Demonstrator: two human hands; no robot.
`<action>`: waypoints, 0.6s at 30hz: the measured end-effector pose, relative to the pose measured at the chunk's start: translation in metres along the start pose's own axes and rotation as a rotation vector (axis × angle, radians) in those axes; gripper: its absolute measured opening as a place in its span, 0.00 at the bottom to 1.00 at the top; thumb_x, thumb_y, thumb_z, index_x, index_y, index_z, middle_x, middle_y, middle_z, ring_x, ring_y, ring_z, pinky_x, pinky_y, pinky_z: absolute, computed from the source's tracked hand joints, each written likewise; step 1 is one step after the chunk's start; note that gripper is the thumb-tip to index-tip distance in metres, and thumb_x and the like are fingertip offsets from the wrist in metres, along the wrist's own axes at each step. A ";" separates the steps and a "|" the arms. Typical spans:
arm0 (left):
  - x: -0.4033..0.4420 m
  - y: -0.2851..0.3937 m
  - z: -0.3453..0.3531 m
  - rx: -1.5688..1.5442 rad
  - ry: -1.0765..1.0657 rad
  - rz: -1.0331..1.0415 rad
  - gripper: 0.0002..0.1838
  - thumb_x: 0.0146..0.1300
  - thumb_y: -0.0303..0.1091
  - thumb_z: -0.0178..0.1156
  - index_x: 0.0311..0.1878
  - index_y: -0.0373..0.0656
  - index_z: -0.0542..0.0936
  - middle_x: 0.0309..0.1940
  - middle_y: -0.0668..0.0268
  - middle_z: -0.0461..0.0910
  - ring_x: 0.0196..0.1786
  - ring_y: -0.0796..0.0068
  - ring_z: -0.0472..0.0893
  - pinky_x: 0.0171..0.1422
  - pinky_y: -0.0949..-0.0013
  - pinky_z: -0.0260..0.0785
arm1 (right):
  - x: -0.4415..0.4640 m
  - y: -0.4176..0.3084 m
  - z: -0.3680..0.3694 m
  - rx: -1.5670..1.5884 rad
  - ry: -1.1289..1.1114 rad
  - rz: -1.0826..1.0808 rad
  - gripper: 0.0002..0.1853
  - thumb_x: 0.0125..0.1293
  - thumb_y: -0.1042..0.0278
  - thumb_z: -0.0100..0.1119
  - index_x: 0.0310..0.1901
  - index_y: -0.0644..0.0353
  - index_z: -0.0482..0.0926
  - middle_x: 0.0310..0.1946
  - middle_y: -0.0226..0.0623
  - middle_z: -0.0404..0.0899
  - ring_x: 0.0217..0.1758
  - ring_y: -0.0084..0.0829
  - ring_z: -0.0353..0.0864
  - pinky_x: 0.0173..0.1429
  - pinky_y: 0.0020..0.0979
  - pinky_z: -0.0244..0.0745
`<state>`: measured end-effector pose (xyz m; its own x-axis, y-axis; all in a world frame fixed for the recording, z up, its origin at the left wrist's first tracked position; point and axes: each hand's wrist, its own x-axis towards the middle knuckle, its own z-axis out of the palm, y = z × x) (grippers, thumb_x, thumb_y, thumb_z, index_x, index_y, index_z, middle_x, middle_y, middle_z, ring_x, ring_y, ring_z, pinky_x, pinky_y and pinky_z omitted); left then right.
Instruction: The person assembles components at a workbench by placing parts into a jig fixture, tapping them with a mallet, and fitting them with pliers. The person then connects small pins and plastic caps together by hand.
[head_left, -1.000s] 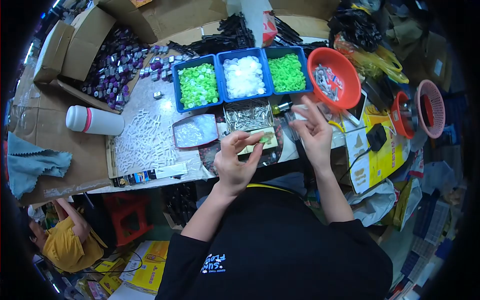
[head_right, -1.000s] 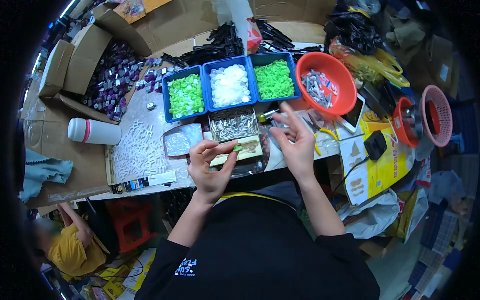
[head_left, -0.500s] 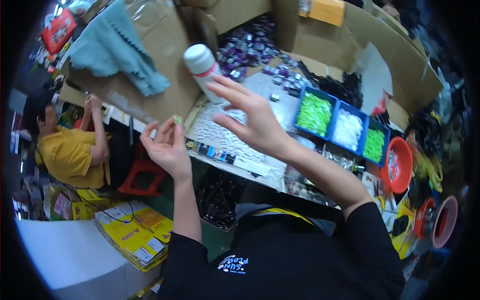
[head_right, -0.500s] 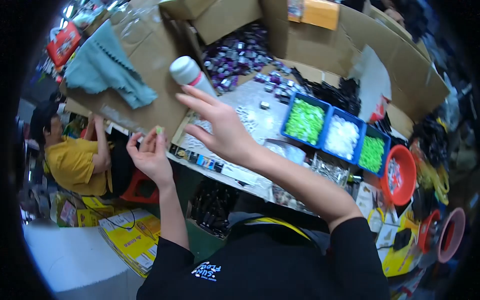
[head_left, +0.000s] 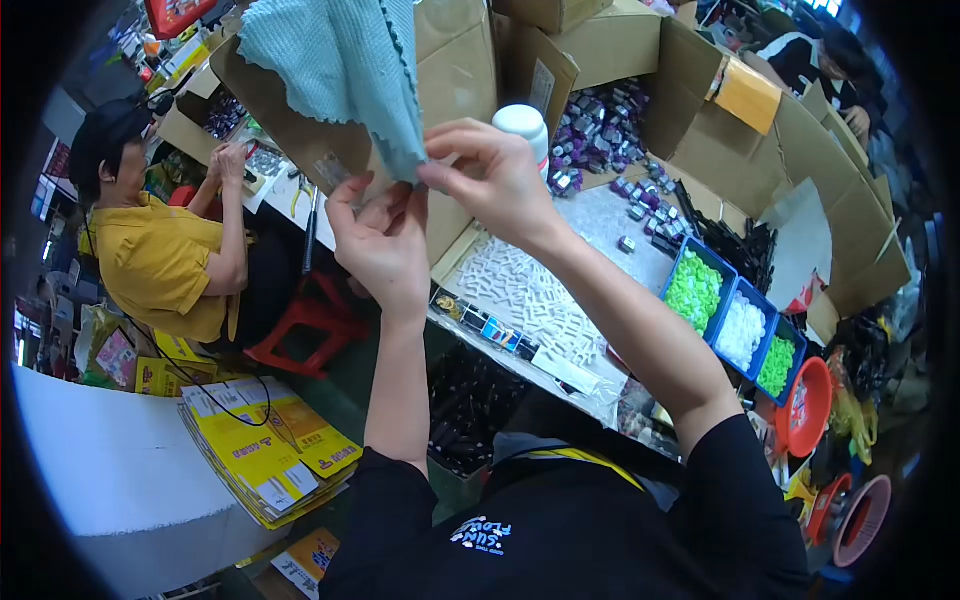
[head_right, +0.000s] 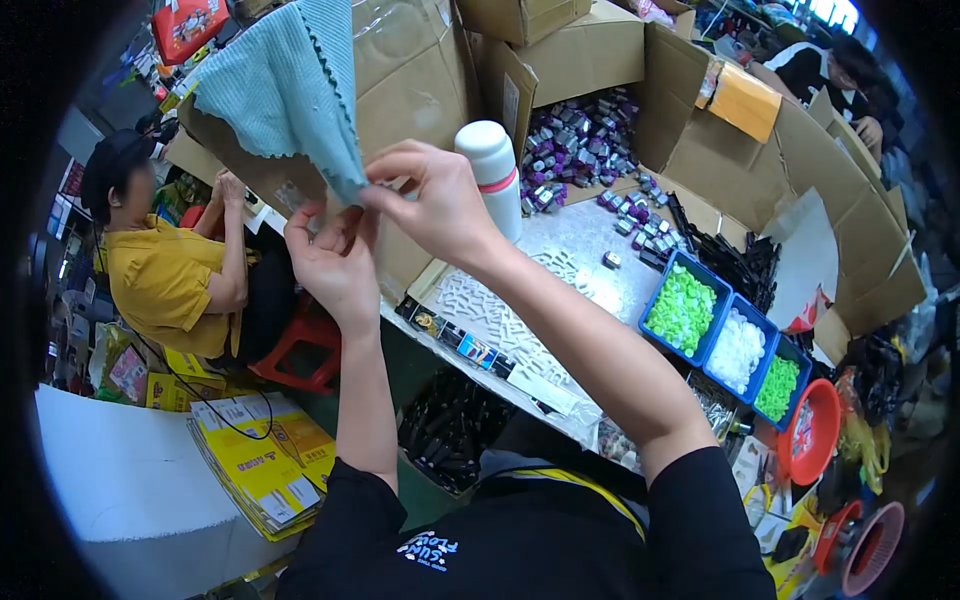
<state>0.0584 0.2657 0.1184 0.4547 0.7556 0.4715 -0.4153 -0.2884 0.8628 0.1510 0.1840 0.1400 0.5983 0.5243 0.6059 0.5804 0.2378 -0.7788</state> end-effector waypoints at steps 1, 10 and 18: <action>0.001 0.002 0.004 -0.002 0.001 -0.002 0.23 0.59 0.14 0.61 0.54 0.35 0.63 0.38 0.51 0.82 0.42 0.71 0.83 0.51 0.73 0.75 | -0.003 -0.002 -0.001 0.025 -0.023 -0.089 0.10 0.57 0.77 0.67 0.41 0.67 0.84 0.33 0.34 0.84 0.34 0.19 0.82 0.39 0.21 0.77; -0.004 0.002 0.012 0.045 -0.105 0.186 0.24 0.55 0.15 0.65 0.43 0.39 0.59 0.37 0.51 0.82 0.41 0.71 0.83 0.50 0.73 0.74 | 0.008 -0.007 -0.015 0.397 0.118 0.570 0.07 0.56 0.72 0.65 0.34 0.66 0.84 0.27 0.32 0.82 0.28 0.18 0.79 0.32 0.19 0.73; -0.007 0.002 0.008 0.257 -0.078 0.512 0.23 0.55 0.17 0.67 0.41 0.41 0.60 0.37 0.55 0.84 0.38 0.71 0.85 0.49 0.72 0.76 | -0.005 0.002 -0.023 0.415 0.218 0.470 0.09 0.66 0.66 0.61 0.37 0.64 0.81 0.25 0.25 0.78 0.23 0.13 0.71 0.25 0.17 0.61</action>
<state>0.0611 0.2553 0.1185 0.3072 0.4387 0.8445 -0.3975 -0.7471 0.5327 0.1620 0.1626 0.1388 0.8593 0.4818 0.1718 -0.0041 0.3424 -0.9396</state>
